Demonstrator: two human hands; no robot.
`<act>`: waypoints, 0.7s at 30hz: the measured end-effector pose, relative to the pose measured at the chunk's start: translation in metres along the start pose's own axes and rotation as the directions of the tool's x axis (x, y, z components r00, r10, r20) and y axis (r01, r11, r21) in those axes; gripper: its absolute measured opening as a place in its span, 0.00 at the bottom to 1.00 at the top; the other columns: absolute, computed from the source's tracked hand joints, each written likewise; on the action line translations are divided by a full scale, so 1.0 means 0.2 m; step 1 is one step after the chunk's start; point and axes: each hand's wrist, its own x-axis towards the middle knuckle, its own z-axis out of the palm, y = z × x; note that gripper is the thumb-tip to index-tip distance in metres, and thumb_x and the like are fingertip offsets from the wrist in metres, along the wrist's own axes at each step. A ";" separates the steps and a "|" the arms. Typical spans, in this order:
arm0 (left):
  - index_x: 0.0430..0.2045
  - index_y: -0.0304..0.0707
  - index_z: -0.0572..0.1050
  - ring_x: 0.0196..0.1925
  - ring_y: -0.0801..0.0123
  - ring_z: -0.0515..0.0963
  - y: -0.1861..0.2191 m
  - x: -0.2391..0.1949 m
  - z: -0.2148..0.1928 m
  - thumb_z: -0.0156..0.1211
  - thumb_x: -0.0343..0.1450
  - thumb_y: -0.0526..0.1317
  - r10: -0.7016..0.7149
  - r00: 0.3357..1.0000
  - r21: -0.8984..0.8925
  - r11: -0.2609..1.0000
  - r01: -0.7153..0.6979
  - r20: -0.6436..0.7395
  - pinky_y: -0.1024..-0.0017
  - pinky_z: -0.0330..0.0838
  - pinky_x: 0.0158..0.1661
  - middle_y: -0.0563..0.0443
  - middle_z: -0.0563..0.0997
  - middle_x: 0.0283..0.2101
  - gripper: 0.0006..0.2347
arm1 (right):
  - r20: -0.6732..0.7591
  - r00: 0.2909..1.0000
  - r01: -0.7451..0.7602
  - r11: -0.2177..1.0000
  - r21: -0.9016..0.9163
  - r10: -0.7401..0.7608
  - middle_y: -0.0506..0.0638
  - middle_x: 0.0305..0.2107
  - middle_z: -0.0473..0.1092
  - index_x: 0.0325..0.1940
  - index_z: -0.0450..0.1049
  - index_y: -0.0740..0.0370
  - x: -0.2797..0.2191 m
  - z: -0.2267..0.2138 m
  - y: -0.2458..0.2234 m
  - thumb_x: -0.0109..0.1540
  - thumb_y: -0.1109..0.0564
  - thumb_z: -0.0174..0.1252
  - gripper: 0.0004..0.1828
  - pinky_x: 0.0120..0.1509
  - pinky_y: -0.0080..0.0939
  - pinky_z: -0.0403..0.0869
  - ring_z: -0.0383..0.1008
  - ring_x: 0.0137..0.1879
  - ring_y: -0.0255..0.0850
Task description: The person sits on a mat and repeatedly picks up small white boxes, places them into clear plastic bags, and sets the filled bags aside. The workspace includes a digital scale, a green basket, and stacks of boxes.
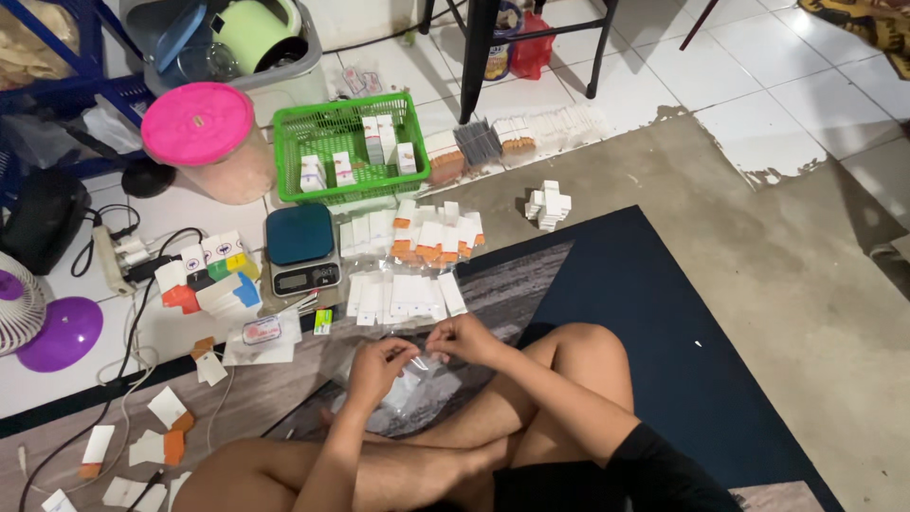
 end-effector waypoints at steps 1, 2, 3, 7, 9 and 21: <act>0.31 0.38 0.86 0.21 0.64 0.84 0.01 0.00 0.00 0.72 0.66 0.38 -0.002 1.000 0.002 1.000 0.002 0.001 0.70 0.77 0.27 0.47 0.86 0.25 0.05 | 0.000 1.000 -0.001 1.000 0.003 0.001 0.49 0.22 0.78 0.40 0.80 0.63 0.00 0.00 0.01 0.61 0.61 0.67 0.05 0.37 0.32 0.74 0.78 0.24 0.34; 0.31 0.42 0.86 0.19 0.65 0.84 0.01 0.01 0.00 0.71 0.67 0.39 0.023 1.000 0.038 0.999 -0.023 -0.003 0.72 0.76 0.26 0.49 0.86 0.25 0.04 | 0.020 1.000 -0.007 1.000 0.018 0.006 0.50 0.21 0.78 0.38 0.80 0.64 0.01 -0.01 0.02 0.61 0.61 0.66 0.03 0.35 0.31 0.74 0.78 0.24 0.34; 0.30 0.45 0.87 0.18 0.67 0.83 0.02 0.01 0.00 0.70 0.67 0.40 0.047 0.999 0.074 0.996 -0.047 -0.006 0.74 0.76 0.25 0.51 0.87 0.24 0.04 | 0.039 0.999 -0.013 0.999 0.034 0.012 0.50 0.21 0.78 0.36 0.80 0.64 0.01 -0.02 0.02 0.62 0.62 0.65 0.03 0.34 0.31 0.74 0.78 0.23 0.34; 0.30 0.39 0.86 0.18 0.65 0.83 -0.03 0.02 0.01 0.65 0.69 0.36 0.081 0.996 0.007 0.997 -0.082 0.021 0.71 0.77 0.25 0.47 0.83 0.18 0.04 | 0.023 0.999 0.044 0.995 -0.091 -0.042 0.49 0.18 0.76 0.31 0.80 0.62 0.00 0.01 0.04 0.64 0.58 0.64 0.08 0.36 0.34 0.74 0.77 0.24 0.35; 0.34 0.43 0.87 0.29 0.60 0.86 -0.03 0.01 0.00 0.62 0.72 0.39 0.044 0.998 0.146 0.988 -0.049 0.041 0.67 0.80 0.33 0.44 0.87 0.26 0.06 | -0.022 0.999 0.041 0.986 -0.160 -0.045 0.47 0.20 0.77 0.32 0.82 0.57 -0.02 0.03 0.01 0.64 0.55 0.64 0.08 0.41 0.38 0.76 0.80 0.30 0.40; 0.32 0.38 0.86 0.22 0.63 0.85 -0.17 0.05 0.02 0.62 0.72 0.36 -0.118 0.984 -0.068 0.989 0.127 0.130 0.76 0.80 0.24 0.36 0.85 0.25 0.06 | -0.032 0.999 0.029 0.984 -0.178 -0.036 0.54 0.21 0.77 0.35 0.81 0.61 -0.05 0.06 0.03 0.65 0.59 0.61 0.06 0.42 0.43 0.76 0.79 0.30 0.46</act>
